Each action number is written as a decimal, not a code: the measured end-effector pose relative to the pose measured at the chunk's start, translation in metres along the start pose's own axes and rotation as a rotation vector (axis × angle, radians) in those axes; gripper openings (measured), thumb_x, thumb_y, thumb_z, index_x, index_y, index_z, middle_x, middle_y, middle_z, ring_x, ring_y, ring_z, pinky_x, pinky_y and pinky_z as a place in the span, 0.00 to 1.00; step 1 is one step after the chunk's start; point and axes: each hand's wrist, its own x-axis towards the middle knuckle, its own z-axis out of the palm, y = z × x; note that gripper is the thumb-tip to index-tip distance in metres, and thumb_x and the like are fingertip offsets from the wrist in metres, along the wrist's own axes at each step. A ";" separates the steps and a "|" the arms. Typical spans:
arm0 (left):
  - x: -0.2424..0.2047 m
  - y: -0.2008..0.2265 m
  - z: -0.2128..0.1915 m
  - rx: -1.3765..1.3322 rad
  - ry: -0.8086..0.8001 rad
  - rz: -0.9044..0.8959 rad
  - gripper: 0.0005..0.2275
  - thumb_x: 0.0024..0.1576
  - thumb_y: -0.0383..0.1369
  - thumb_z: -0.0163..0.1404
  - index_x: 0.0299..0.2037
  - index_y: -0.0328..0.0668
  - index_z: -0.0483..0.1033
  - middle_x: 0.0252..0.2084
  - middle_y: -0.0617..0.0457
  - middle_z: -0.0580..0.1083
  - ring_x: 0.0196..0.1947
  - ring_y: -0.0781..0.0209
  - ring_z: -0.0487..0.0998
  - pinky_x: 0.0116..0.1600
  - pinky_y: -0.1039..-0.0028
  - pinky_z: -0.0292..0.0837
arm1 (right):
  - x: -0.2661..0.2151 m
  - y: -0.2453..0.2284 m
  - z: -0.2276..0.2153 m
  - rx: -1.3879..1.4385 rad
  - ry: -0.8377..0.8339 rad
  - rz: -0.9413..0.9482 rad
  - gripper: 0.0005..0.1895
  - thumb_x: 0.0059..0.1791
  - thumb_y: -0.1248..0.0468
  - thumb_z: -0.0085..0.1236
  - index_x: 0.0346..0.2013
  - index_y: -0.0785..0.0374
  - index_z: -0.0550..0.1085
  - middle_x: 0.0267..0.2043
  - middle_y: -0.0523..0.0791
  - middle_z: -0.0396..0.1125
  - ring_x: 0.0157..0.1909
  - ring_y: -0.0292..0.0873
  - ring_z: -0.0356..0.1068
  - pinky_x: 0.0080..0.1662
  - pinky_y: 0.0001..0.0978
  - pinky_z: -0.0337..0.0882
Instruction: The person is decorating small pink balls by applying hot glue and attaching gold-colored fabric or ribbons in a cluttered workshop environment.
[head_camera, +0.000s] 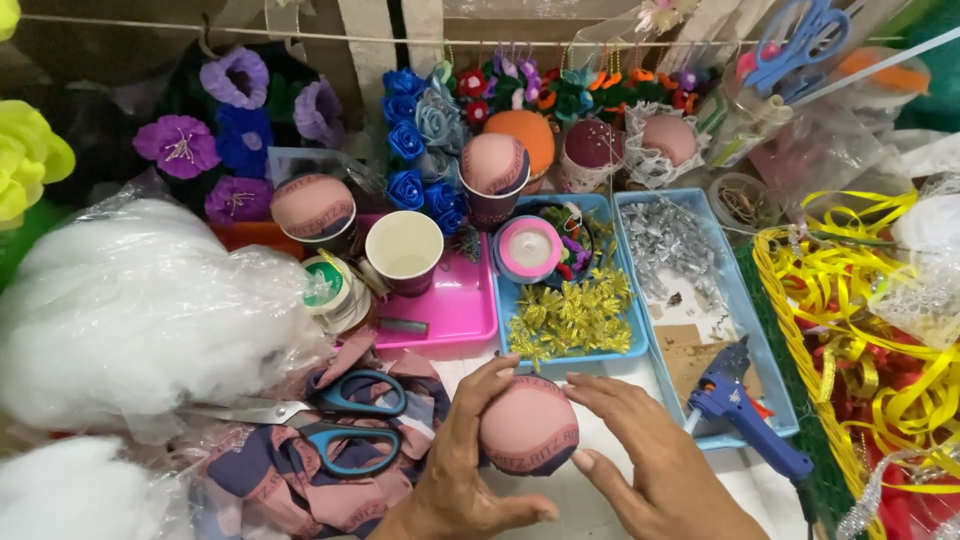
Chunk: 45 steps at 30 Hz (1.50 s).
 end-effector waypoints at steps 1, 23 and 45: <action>-0.001 -0.001 0.002 0.006 -0.003 -0.007 0.40 0.54 0.57 0.56 0.67 0.37 0.56 0.68 0.33 0.64 0.71 0.38 0.67 0.74 0.52 0.63 | 0.000 0.002 0.004 -0.020 0.040 -0.043 0.27 0.53 0.49 0.48 0.64 0.58 0.68 0.68 0.47 0.66 0.68 0.49 0.65 0.63 0.46 0.63; 0.002 0.001 -0.001 0.155 -0.065 0.031 0.29 0.58 0.42 0.56 0.64 0.33 0.62 0.65 0.35 0.67 0.69 0.38 0.69 0.73 0.49 0.61 | 0.004 -0.006 0.016 -0.081 0.173 -0.192 0.27 0.52 0.53 0.53 0.62 0.61 0.68 0.64 0.49 0.69 0.66 0.51 0.68 0.64 0.45 0.64; -0.004 -0.011 -0.003 0.120 -0.065 -0.043 0.24 0.59 0.43 0.52 0.60 0.35 0.66 0.63 0.38 0.70 0.71 0.33 0.65 0.71 0.46 0.60 | 0.009 0.002 0.016 0.046 -0.025 -0.048 0.34 0.52 0.44 0.52 0.67 0.60 0.64 0.67 0.49 0.66 0.65 0.48 0.67 0.61 0.44 0.64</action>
